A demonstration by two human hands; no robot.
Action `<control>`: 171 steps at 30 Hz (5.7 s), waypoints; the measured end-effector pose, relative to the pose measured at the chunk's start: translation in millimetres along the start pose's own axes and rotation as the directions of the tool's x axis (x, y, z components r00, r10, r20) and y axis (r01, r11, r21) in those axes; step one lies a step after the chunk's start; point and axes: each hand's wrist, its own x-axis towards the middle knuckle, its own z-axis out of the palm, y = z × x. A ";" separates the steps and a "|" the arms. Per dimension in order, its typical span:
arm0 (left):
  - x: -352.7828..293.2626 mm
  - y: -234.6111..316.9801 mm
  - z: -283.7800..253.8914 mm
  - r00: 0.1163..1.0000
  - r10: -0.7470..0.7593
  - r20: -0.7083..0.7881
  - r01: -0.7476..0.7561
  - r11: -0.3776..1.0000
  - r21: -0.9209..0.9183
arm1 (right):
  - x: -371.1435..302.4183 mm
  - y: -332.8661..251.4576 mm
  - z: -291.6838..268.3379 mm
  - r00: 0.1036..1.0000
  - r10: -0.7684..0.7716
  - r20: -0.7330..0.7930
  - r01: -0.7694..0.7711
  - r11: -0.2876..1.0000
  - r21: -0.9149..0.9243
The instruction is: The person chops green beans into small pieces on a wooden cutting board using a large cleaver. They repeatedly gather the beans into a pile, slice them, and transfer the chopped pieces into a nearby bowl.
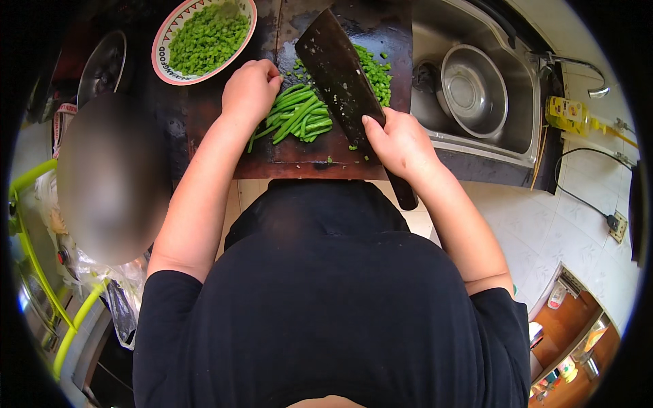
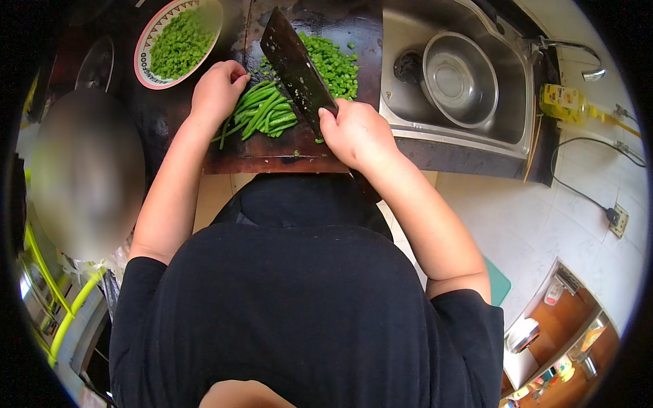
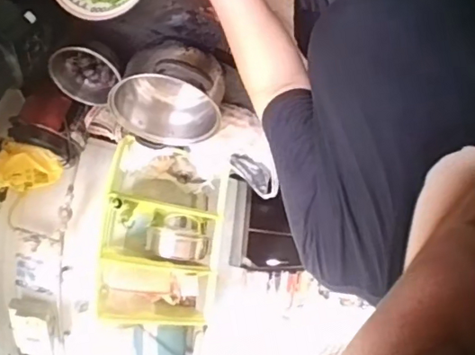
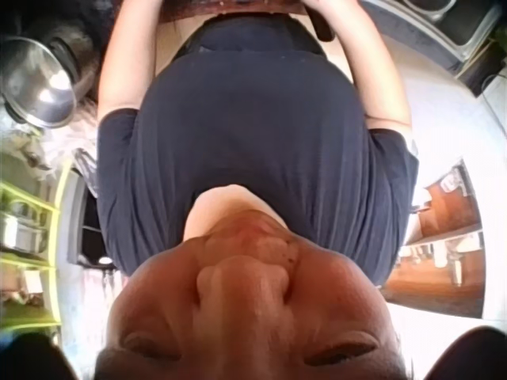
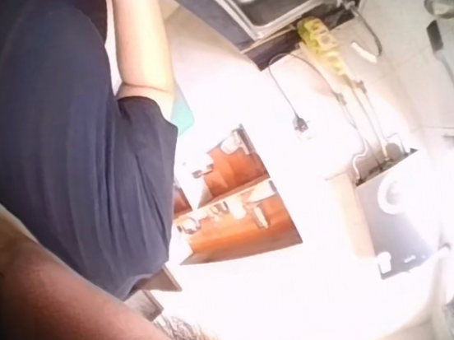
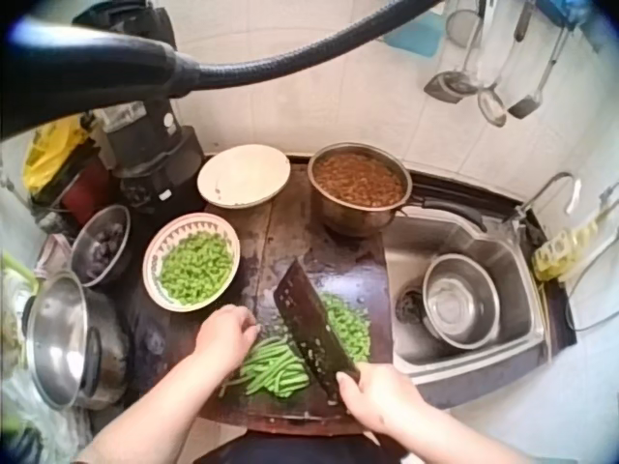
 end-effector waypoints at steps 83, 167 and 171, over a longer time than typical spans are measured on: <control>-57.3 17.6 59.8 0.820 0.264 -0.507 -0.392 0.906 -0.161 | -53.6 -26.7 8.8 0.994 -0.010 -0.110 0.014 0.999 0.040; -71.5 40.1 16.6 0.967 0.240 -0.081 -0.229 0.965 0.128 | -8.1 -40.9 23.2 0.999 0.014 0.032 -0.011 0.997 -0.071; -70.8 39.3 13.8 0.975 0.210 0.079 -0.224 0.930 0.291 | -13.6 -38.7 23.3 1.000 -0.007 0.003 0.007 0.999 -0.048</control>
